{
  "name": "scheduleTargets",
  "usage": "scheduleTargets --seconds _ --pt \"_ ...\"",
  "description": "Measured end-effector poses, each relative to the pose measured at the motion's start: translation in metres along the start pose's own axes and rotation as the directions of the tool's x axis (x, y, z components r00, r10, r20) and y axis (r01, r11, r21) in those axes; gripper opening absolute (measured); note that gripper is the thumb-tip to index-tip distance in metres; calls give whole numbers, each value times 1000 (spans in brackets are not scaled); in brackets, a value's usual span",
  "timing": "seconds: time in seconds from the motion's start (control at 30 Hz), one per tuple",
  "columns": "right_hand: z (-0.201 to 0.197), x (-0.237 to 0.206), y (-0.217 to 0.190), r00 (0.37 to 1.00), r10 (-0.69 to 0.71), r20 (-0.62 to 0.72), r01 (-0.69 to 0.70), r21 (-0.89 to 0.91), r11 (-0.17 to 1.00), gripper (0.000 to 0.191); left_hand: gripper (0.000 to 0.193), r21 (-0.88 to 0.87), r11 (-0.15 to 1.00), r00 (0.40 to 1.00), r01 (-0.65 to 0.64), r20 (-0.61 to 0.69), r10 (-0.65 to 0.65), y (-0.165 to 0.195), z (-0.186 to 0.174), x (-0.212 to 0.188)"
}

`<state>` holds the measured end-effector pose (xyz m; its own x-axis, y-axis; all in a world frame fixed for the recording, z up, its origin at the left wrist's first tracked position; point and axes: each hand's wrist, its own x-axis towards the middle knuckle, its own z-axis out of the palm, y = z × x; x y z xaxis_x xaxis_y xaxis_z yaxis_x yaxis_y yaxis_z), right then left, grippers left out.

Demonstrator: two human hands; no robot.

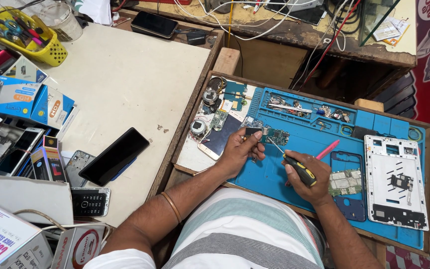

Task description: The person repairs a smartphone motherboard at a workbench. They hold the circuit board in one hand and use a screwdriver to unscrew and re-tighten small screws on the board, repositioning it repeatedly, then lift and work on a larger board assembly with the screwdriver.

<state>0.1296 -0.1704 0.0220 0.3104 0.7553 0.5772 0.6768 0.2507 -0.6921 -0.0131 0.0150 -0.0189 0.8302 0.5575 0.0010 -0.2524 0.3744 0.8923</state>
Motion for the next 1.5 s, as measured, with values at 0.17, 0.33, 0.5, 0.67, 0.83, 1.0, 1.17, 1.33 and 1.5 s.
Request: scheduleTargets --seconds 0.17,0.33,0.5,0.67,0.83,1.0,1.17,1.33,1.5 --pt "-3 1 -1 1000 14 5 -14 15 1000 27 28 -6 1000 1000 9 -29 -9 -1 1 0" --pt "-1 -1 -4 998 4 -58 -3 17 1000 26 29 -13 1000 1000 3 -22 -3 -2 0 1" --pt "-2 -1 -2 996 44 -80 -44 7 999 25 33 0 1000 999 -6 -53 6 -3 0 0" --pt "-1 -5 2 986 81 -145 -78 24 997 24 36 4 1000 997 3 -76 -3 -1 1 0" --pt "-2 -6 8 965 133 -228 -108 117 987 22 38 4 1000 997 5 -71 -4 0 1 1" --pt "-3 -8 12 965 136 -226 -111 123 986 23 37 2 1000 999 9 -49 -9 0 1 1" --pt "-2 -7 14 949 170 -264 -142 123 982 22 36 10 1000 998 1 -56 0 1 2 0" --pt "-2 -10 14 955 155 -253 -129 117 985 21 36 13 1000 998 -7 -68 8 -2 1 0" --pt "-4 -10 14 960 151 -236 -125 120 985 20 37 42 999 998 -5 -65 8 -3 0 -1"
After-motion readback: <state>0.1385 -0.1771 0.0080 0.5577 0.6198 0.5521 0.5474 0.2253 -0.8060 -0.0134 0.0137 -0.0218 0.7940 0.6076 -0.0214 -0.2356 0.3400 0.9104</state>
